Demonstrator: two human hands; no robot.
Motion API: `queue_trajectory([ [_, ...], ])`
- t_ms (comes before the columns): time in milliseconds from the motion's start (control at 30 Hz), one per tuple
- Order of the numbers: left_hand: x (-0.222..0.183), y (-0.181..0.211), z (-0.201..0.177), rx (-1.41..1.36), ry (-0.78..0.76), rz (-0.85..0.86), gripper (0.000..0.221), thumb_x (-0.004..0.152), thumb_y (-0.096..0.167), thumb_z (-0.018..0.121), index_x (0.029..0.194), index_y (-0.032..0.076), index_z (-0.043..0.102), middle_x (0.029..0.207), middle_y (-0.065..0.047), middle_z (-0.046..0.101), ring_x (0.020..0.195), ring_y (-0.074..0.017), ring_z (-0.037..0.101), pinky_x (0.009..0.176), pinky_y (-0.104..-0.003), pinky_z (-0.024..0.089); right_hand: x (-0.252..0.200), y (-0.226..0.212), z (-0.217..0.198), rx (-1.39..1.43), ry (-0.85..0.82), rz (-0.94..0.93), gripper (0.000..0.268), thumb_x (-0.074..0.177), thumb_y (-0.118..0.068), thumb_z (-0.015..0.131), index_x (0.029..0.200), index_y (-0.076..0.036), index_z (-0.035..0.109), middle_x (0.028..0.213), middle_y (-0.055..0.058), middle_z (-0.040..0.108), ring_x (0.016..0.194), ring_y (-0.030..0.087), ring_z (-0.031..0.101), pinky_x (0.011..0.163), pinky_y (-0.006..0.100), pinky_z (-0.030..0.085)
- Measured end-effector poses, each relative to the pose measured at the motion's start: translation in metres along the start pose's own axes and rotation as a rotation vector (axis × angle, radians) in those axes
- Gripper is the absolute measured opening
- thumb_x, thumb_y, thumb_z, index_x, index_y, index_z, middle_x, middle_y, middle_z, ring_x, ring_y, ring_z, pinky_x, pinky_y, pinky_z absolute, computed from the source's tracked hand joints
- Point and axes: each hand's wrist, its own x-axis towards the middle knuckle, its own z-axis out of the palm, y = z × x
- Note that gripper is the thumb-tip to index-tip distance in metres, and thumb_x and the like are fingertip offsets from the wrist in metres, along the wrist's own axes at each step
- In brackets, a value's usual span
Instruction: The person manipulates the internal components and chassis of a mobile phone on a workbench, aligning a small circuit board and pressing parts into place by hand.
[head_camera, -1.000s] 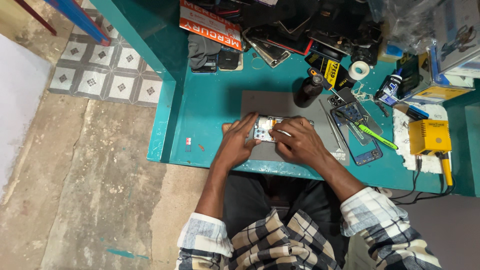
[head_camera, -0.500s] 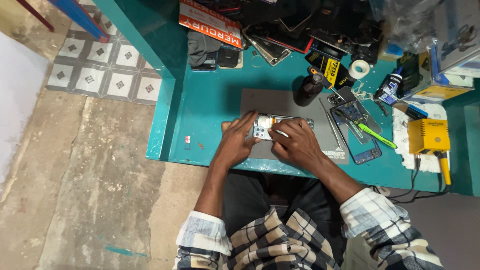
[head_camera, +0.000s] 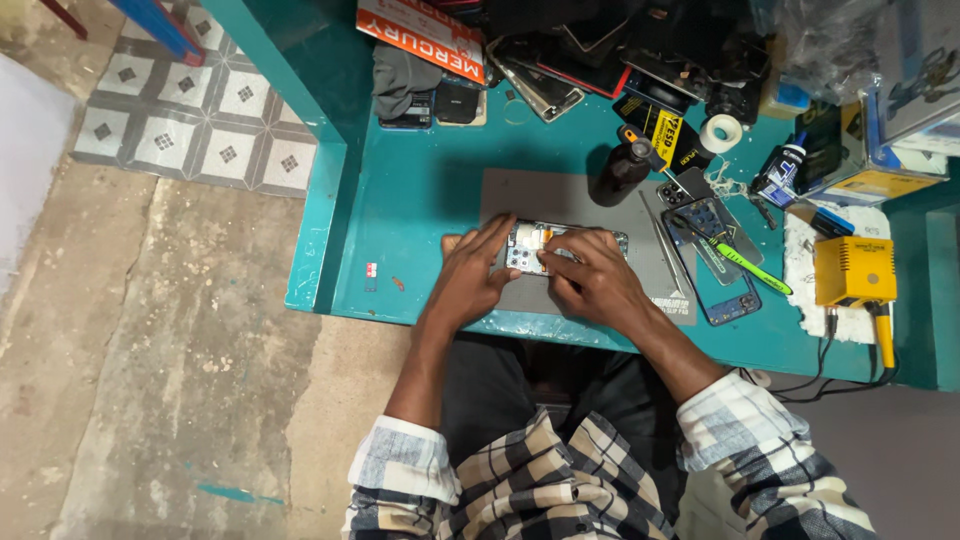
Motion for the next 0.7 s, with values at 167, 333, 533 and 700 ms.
queue_trajectory([
  [167, 0.000, 0.004, -0.002, 0.013, -0.022, -0.035, 0.076, 0.084, 0.023, 0.079, 0.151, 0.008, 0.046, 0.156, -0.014, 0.048, 0.140, -0.0300, 0.047, 0.115, -0.043, 0.031, -0.001, 0.000, 0.001, -0.025, -0.012, 0.000, 0.036, 0.075, -0.002, 0.076, 0.111, -0.006, 0.078, 0.117, 0.007, 0.070, 0.112, 0.029, 0.063, 0.098, 0.043, 0.046],
  [333, 0.000, 0.006, -0.002, -0.006, -0.026, -0.043, 0.076, 0.084, 0.021, 0.078, 0.152, 0.008, 0.045, 0.156, -0.013, 0.048, 0.143, -0.0304, 0.044, 0.116, -0.042, 0.030, 0.001, -0.002, 0.000, -0.043, -0.010, -0.023, 0.035, 0.074, -0.002, 0.076, 0.109, -0.005, 0.077, 0.116, 0.007, 0.069, 0.112, 0.025, 0.064, 0.095, 0.042, 0.045],
  [533, 0.001, 0.005, -0.002, 0.020, -0.017, -0.028, 0.075, 0.085, 0.020, 0.078, 0.151, 0.007, 0.046, 0.155, -0.014, 0.049, 0.143, -0.0307, 0.044, 0.116, -0.043, 0.030, 0.009, -0.009, -0.005, -0.160, -0.039, -0.077, 0.032, 0.074, -0.005, 0.076, 0.106, -0.005, 0.076, 0.112, 0.005, 0.069, 0.107, 0.023, 0.065, 0.090, 0.041, 0.045],
  [700, 0.001, 0.004, 0.000, 0.002, -0.016, -0.019, 0.074, 0.086, 0.018, 0.077, 0.152, 0.007, 0.046, 0.156, -0.014, 0.050, 0.142, -0.0310, 0.046, 0.116, -0.042, 0.032, 0.010, -0.009, -0.012, -0.200, -0.073, -0.118, 0.032, 0.075, -0.009, 0.075, 0.107, -0.005, 0.076, 0.111, 0.004, 0.071, 0.106, 0.024, 0.066, 0.091, 0.041, 0.045],
])
